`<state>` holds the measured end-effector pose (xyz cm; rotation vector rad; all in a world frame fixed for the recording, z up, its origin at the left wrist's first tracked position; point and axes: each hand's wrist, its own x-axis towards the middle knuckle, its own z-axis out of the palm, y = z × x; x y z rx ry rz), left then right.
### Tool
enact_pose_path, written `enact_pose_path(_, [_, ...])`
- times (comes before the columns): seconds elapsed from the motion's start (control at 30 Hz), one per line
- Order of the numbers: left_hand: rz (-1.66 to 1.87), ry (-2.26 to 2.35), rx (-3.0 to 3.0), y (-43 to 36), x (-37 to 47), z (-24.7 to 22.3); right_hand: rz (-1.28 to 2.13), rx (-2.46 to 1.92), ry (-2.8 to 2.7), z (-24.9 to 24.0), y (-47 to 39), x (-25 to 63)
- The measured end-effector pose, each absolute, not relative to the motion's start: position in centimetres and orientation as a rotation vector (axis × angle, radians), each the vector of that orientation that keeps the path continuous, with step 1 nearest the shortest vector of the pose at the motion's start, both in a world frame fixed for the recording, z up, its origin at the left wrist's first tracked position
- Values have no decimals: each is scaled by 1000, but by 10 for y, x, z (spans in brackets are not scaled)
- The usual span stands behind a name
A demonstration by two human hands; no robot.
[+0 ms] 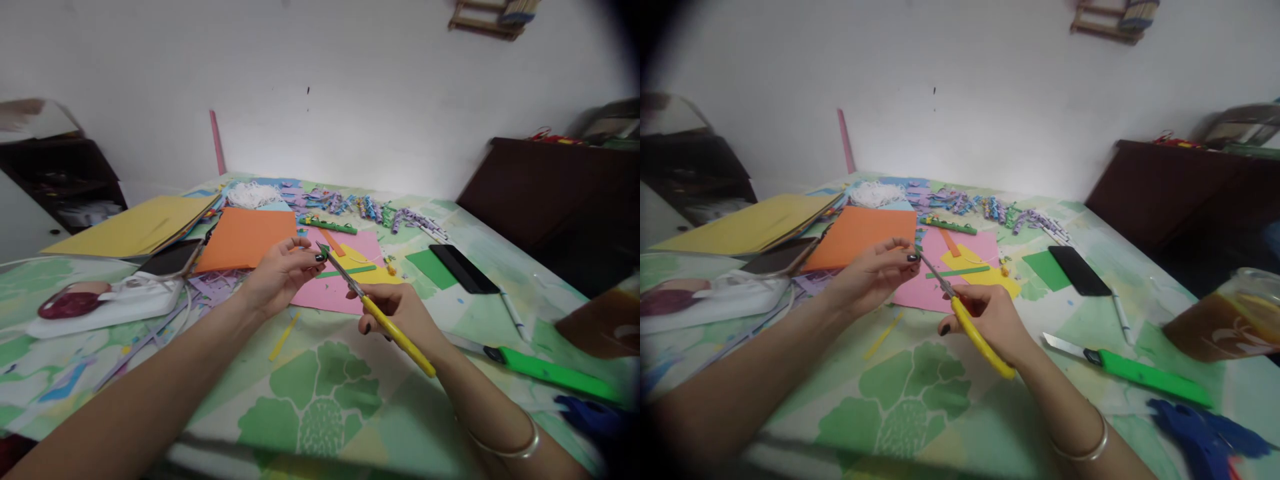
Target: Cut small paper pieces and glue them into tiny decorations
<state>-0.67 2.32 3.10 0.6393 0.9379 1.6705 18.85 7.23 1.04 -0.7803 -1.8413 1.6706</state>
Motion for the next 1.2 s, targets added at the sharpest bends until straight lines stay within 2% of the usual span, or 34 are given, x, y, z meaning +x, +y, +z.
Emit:
enact_pose_path(0.63, [1707,931,702,24,-8,33,1378,-772,-2034,4,73,190])
enact_pose_path(1.2, [1801,1138,1009,27,-15,27,1217,-856,-2098,4,77,194])
